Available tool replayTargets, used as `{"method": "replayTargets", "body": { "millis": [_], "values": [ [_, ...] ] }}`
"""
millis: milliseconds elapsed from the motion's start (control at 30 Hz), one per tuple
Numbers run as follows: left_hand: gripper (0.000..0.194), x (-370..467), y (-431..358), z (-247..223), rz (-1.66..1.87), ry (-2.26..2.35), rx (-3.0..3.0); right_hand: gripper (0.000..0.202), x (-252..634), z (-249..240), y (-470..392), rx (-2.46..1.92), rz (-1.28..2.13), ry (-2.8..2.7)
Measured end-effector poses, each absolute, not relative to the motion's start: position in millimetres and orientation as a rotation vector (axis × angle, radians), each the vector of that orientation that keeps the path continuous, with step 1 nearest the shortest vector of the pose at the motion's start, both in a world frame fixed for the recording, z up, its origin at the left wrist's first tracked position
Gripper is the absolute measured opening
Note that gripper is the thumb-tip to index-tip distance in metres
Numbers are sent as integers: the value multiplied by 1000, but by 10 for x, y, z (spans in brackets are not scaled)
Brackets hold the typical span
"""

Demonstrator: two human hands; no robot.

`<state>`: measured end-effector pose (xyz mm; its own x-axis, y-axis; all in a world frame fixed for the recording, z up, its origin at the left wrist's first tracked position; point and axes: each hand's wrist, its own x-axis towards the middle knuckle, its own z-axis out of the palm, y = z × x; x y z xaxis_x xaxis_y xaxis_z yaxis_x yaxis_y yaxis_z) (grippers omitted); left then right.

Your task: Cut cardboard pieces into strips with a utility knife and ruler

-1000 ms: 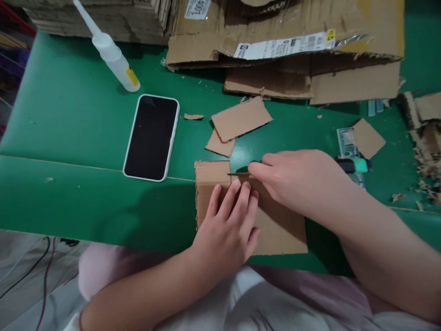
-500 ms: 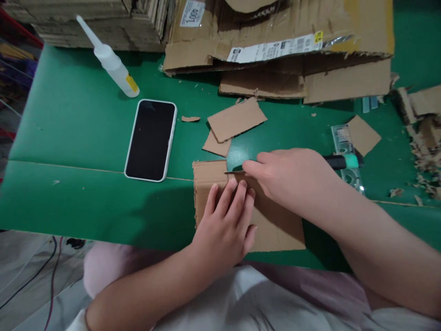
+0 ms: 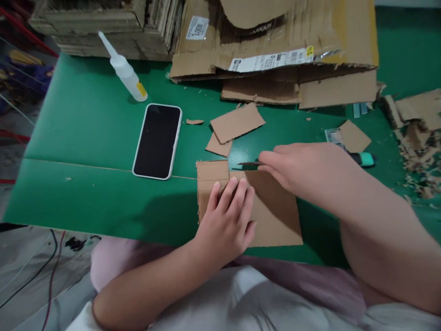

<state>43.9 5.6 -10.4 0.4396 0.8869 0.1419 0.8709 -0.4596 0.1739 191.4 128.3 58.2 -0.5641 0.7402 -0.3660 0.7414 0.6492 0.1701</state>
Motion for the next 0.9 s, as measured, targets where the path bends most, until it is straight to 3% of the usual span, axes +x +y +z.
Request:
{"method": "replayTargets", "body": {
  "millis": [133, 467, 700, 900],
  "values": [
    [53, 428, 57, -91, 362, 1581, 2621, 27, 2037, 626, 1193, 1363, -89, 2557],
    [52, 435, 76, -157, 407, 1571, 2571, 30, 2324, 595, 727, 1804, -757, 2506],
    [39, 283, 149, 7, 598, 1513, 2346, 33, 2277, 419, 515, 1995, -718, 2461],
    [38, -258, 100, 239, 888, 1696, 1621, 34, 2390, 407, 498, 2108, -616, 2361]
  ]
}}
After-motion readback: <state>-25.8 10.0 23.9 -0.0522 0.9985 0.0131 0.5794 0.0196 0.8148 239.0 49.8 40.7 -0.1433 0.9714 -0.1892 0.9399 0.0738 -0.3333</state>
